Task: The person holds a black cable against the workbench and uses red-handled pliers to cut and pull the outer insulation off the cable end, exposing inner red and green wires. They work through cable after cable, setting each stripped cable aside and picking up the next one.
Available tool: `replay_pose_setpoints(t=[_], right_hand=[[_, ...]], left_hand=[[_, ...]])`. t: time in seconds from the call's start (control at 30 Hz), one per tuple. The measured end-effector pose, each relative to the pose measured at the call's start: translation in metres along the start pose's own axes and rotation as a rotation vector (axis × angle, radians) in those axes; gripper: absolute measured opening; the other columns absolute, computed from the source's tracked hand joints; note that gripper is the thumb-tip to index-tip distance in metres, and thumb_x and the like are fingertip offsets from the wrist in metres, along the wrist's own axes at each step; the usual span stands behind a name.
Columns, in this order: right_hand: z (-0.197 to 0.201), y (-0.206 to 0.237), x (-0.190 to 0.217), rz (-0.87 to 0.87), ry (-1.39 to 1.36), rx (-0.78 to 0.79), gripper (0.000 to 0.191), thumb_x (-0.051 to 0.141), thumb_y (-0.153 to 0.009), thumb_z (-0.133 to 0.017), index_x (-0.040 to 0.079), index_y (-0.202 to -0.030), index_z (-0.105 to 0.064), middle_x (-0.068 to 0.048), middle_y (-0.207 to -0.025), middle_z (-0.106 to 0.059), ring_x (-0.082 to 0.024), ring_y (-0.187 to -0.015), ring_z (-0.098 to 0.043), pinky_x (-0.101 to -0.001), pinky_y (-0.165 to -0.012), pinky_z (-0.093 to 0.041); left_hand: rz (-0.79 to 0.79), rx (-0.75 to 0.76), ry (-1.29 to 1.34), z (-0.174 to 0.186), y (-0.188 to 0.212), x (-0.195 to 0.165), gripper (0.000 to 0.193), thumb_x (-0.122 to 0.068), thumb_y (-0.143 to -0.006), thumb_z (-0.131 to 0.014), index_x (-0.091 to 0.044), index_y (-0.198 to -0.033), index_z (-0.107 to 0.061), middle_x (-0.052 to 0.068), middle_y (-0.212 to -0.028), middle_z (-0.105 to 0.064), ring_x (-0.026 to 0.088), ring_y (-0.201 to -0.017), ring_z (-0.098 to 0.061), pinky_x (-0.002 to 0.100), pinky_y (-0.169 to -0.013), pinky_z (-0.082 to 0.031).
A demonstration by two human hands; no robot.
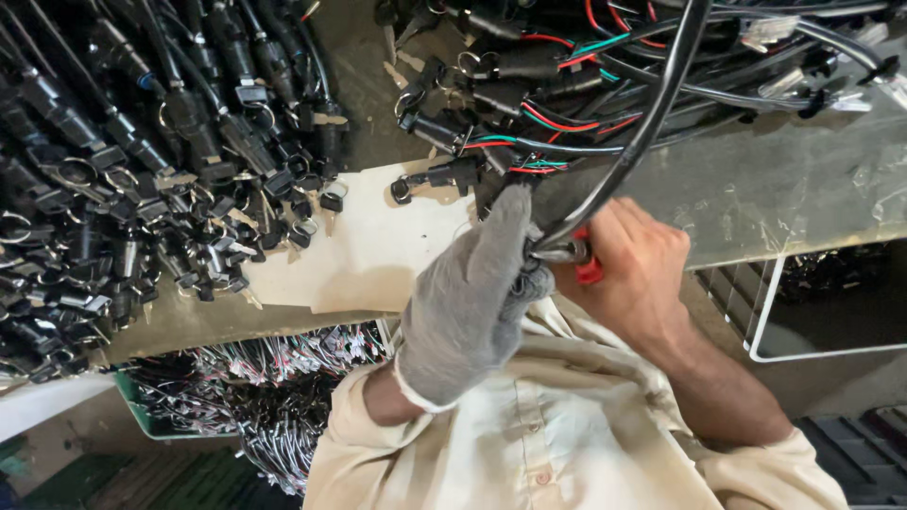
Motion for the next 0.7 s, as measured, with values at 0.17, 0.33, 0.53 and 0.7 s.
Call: replay_pose_setpoints(t=[0.17,0.33,0.53,0.7], right_hand=[[-0.007,-0.006,-0.012,0.154,-0.119,0.011,0.029,0.014,-0.075,-0.080,0.004,-0.088,-0.056,-0.012,-0.088,-0.062,-0.031,-0.083,-0.062,-0.0426,-0.070,-0.049],[-0.010,-0.014,-0.028,0.244,-0.185,0.142,0.033,0.019,-0.067,-0.080,0.005,-0.084,-0.056,-0.010,-0.083,-0.058,-0.031,-0.079,-0.060,-0.0423,-0.066,-0.046],[-0.004,-0.015,-0.014,0.225,-0.187,0.124,0.042,0.019,-0.058,-0.080,0.004,-0.090,-0.056,-0.013,-0.085,-0.057,-0.035,-0.080,-0.059,-0.0447,-0.067,-0.047],[-0.008,-0.006,-0.004,-0.035,0.054,0.117,0.039,0.021,-0.078,-0.086,0.005,-0.101,-0.060,-0.010,-0.088,-0.062,-0.033,-0.081,-0.063,-0.0459,-0.065,-0.048]], left_hand=[[-0.024,0.186,0.373,0.022,0.000,-0.003,0.068,-0.001,-0.093,-0.074,-0.006,-0.153,-0.041,0.017,-0.129,-0.066,0.027,-0.103,-0.069,0.034,-0.090,-0.057],[0.188,0.363,0.686,0.025,0.005,0.004,0.070,-0.002,-0.099,-0.075,-0.009,-0.160,-0.044,0.004,-0.115,-0.071,0.009,-0.097,-0.064,0.026,-0.091,-0.057],[0.226,0.308,0.540,0.032,-0.003,-0.006,0.067,-0.006,-0.101,-0.071,-0.011,-0.162,-0.044,0.007,-0.110,-0.069,0.018,-0.093,-0.065,0.032,-0.085,-0.056],[-0.004,-0.046,-0.127,0.025,-0.018,-0.006,0.048,-0.018,-0.097,-0.070,-0.013,-0.137,-0.045,0.015,-0.100,-0.065,0.037,-0.082,-0.063,0.047,-0.073,-0.051]])
Point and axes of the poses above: each hand's wrist, its own y-axis away from the middle knuckle, its own z-axis out of the back of the hand, x = y × z, the point moved 1 cm from there along -y, towards the middle knuckle
